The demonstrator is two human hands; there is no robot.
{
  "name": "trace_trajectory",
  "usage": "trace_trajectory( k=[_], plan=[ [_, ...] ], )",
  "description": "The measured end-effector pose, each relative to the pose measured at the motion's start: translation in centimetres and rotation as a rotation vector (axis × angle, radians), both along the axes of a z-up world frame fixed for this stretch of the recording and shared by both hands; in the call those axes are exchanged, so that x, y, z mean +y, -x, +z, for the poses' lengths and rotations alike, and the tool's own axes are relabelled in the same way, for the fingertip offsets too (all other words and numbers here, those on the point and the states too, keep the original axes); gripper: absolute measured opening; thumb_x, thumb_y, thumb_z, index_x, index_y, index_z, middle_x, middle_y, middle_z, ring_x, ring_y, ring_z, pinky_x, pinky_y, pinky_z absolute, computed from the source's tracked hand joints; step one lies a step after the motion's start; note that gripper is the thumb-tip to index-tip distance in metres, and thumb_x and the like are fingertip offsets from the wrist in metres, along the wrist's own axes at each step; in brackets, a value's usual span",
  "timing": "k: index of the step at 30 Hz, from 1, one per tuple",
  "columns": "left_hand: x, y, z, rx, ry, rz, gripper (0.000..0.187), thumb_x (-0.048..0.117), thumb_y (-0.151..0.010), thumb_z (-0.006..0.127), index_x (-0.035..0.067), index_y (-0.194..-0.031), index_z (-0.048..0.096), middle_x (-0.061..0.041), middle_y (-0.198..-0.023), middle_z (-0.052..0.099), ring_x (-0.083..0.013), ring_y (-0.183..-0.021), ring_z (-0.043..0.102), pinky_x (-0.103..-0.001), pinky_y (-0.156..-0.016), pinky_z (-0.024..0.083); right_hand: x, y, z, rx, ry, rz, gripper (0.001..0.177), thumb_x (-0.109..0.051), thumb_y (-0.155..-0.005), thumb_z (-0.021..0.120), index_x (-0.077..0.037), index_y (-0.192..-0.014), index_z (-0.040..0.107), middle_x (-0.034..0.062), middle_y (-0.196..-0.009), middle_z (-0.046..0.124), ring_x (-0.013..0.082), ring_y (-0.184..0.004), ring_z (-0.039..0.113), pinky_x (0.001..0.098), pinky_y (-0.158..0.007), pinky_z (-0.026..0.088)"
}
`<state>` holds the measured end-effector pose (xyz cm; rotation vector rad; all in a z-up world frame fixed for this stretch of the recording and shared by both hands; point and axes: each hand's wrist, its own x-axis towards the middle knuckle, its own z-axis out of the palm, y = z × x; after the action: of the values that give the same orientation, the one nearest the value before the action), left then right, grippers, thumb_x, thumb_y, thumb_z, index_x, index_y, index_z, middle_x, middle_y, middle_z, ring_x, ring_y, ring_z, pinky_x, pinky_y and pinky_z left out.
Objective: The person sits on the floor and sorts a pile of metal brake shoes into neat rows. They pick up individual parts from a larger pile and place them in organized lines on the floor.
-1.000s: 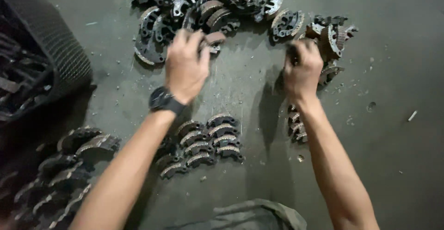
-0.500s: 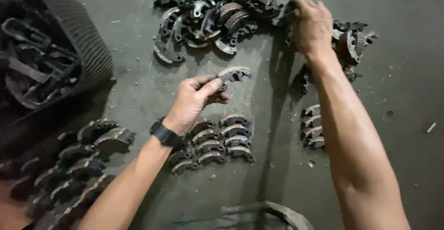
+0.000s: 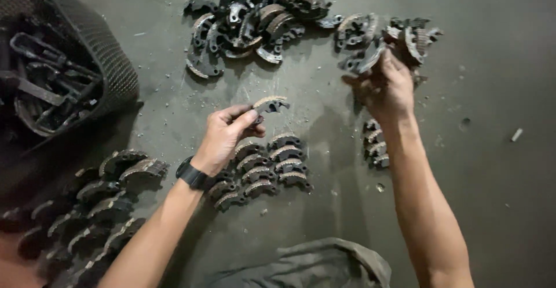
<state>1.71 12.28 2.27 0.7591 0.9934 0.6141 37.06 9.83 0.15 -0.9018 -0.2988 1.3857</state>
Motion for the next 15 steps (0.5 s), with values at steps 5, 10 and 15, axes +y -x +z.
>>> trace_trajectory(
  k=[5, 10, 15],
  plan=[
    [-1.0, -0.1, 1.7, 0.033, -0.003, -0.016, 0.029, 0.014, -0.097, 0.066, -0.009, -0.116, 0.068, -0.011, -0.099, 0.072, -0.0199, -0.083, 0.073, -0.036, -0.078, 0.062, -4.6, -1.3, 2.0, -0.522, 0.235, 0.092, 0.042, -0.008, -0.091, 0.078, -0.003, -0.127, 0.056, 0.007, -0.107, 0.069, 0.0179, -0.094, 0.071, 0.0337, -0.082, 0.064],
    [-1.8, -0.1, 2.6, 0.055, -0.008, -0.03, 0.03, 0.014, -0.098, 0.066, -0.009, -0.117, 0.068, -0.011, -0.098, 0.073, -0.0192, -0.084, 0.073, -0.034, -0.078, 0.061, -6.8, -11.4, -1.5, -1.33, 0.354, -0.157, 0.039, -0.01, -0.09, 0.086, -0.001, -0.114, 0.056, 0.0109, -0.107, 0.069, 0.0203, -0.093, 0.07, 0.0349, -0.08, 0.063],
    [-2.7, -0.9, 3.2, -0.002, 0.013, -0.012, 0.03, 0.013, -0.097, 0.066, -0.009, -0.118, 0.068, -0.011, -0.099, 0.074, -0.0189, -0.085, 0.073, -0.034, -0.077, 0.061, -4.3, -18.5, -7.7, -1.569, 0.435, -0.318, 0.033, -0.006, -0.086, 0.083, 0.0, -0.11, 0.062, 0.0135, -0.104, 0.073, 0.0239, -0.092, 0.072, 0.0395, -0.082, 0.061]
  ],
)
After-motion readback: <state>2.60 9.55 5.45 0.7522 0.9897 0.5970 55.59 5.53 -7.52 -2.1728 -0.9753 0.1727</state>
